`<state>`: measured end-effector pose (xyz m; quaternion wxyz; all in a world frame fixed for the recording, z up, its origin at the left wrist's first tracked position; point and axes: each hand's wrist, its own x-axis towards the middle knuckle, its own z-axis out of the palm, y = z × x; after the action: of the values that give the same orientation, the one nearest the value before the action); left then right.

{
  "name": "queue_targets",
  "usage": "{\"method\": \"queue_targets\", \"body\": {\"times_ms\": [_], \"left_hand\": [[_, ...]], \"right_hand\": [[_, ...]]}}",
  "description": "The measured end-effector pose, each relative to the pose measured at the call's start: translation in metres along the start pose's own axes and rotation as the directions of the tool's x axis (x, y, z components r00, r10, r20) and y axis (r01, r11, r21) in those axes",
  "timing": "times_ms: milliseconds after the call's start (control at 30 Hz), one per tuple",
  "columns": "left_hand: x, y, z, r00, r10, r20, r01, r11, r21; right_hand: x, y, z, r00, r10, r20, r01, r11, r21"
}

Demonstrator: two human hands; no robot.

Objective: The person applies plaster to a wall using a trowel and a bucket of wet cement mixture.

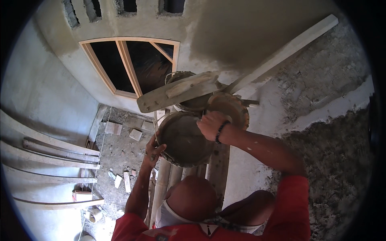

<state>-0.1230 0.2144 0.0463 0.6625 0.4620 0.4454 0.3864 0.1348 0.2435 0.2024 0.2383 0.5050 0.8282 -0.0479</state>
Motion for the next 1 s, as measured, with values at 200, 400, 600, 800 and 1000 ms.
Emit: {"method": "queue_targets", "body": {"times_ms": [200, 400, 600, 800, 1000], "left_hand": [[0.007, 0.007, 0.008, 0.998, -0.029, 0.057, 0.029, 1.000, 0.011], [0.000, 0.009, 0.001, 0.998, -0.043, 0.040, 0.043, 0.999, -0.007], [0.002, 0.009, 0.007, 0.995, -0.041, 0.088, 0.044, 0.999, -0.030], [0.002, 0.005, 0.003, 0.996, -0.037, 0.085, 0.040, 0.999, -0.035], [0.008, -0.003, 0.004, 0.994, -0.080, 0.077, 0.083, 0.996, -0.036]], "right_hand": [[0.039, -0.011, 0.098, 0.984, 0.009, 0.177, -0.005, 1.000, -0.021], [-0.006, -0.003, 0.028, 0.991, -0.061, 0.115, 0.039, 0.983, 0.182], [-0.008, -0.039, 0.080, 0.987, -0.102, 0.121, 0.084, 0.986, 0.144], [0.011, -0.020, 0.044, 1.000, 0.020, -0.019, -0.017, 0.990, 0.138], [0.019, -0.019, 0.067, 1.000, -0.001, 0.029, 0.000, 1.000, 0.009]]}}
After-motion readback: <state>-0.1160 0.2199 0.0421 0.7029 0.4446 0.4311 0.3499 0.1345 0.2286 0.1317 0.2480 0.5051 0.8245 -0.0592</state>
